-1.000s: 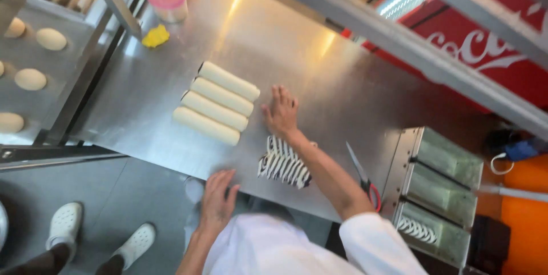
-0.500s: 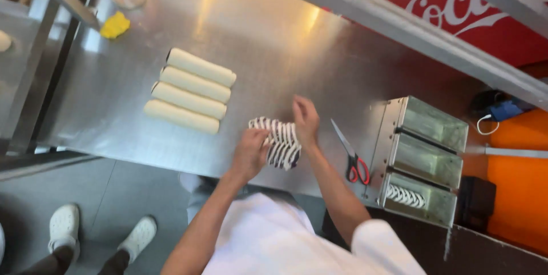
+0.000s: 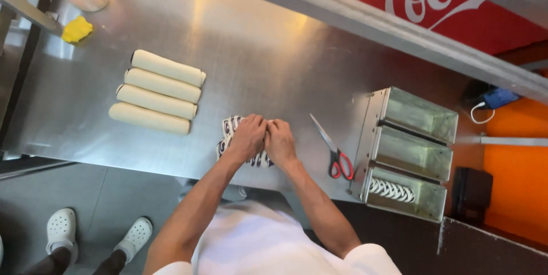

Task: Braiding strips of dough and placing them into baking tins.

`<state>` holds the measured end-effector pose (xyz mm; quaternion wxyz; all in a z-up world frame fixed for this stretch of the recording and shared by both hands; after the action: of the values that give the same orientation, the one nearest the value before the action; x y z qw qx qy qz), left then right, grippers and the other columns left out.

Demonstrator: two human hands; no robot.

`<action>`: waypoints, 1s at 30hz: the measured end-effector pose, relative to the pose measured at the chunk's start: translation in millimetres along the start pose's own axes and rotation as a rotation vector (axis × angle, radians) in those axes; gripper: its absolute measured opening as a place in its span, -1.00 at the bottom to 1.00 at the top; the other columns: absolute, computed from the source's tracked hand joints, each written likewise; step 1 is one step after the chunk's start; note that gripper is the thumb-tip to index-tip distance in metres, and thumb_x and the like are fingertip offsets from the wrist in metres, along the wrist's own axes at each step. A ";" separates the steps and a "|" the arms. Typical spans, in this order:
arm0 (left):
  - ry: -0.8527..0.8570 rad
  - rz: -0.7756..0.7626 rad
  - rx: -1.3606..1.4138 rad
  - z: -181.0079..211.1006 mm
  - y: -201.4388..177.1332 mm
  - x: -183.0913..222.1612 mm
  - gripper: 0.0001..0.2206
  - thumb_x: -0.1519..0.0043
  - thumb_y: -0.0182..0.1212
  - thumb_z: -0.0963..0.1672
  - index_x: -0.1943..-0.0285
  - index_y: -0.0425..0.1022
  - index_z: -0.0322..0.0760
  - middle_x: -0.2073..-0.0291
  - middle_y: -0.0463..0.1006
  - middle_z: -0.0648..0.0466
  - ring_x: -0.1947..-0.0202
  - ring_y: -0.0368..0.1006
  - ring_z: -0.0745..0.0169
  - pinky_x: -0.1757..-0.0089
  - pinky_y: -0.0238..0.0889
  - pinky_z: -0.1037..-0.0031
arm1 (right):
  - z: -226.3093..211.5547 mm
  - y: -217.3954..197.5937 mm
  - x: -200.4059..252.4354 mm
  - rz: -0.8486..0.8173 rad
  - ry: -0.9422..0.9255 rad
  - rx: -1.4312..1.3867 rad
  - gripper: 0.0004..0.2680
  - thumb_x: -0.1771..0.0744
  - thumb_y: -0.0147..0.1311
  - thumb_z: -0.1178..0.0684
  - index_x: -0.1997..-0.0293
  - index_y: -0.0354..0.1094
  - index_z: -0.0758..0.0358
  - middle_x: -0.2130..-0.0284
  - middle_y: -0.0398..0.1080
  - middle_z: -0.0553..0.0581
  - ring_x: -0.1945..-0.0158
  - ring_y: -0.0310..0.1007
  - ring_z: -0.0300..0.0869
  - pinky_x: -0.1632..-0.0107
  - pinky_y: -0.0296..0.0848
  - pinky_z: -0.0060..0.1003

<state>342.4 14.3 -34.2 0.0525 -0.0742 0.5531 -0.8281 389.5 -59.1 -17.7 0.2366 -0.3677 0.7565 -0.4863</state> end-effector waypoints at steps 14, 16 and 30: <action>0.093 0.134 -0.011 -13.6 -22.4 0.9 -0.73 0.07 0.12 -0.11 0.24 0.36 -0.34 0.39 0.37 -0.05 0.22 0.28 0.08 0.06 -0.02 0.29 | -2.8 3.8 -21.2 -0.108 0.114 0.004 -0.80 -0.15 -0.02 0.16 0.22 0.25 0.37 0.28 0.23 0.23 0.10 0.22 0.03 0.10 0.27 -0.19; 0.084 0.122 0.000 -7.9 -19.7 6.8 -0.71 0.08 0.14 -0.08 0.24 0.36 -0.32 0.39 0.38 -0.04 0.20 0.28 0.09 0.03 -0.08 0.25 | 7.0 10.1 -16.9 -0.184 0.138 -0.033 -0.78 -0.13 0.01 0.15 0.22 0.25 0.34 0.29 0.25 0.22 0.11 0.24 0.01 0.10 0.28 -0.20; 0.099 0.052 -0.030 2.5 -10.4 14.4 -0.70 0.06 0.07 -0.01 0.27 0.35 -0.27 0.42 0.36 0.00 0.25 0.30 0.15 0.10 0.06 0.39 | 5.3 -1.9 6.8 -0.236 0.160 -0.179 -0.81 -0.17 0.02 0.11 0.23 0.26 0.34 0.34 0.24 0.18 0.14 0.25 -0.02 0.12 0.29 -0.26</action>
<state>328.6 13.6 -22.7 0.0457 -0.0196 0.5691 -0.8207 389.7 -67.8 -18.2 0.0831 -0.4335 0.7648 -0.4692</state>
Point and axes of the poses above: each hand's wrist, its own x-axis away from the middle knuckle, its own y-axis out of the palm, z = x × y, the point moved 4 cm from there along -x, towards the middle knuckle
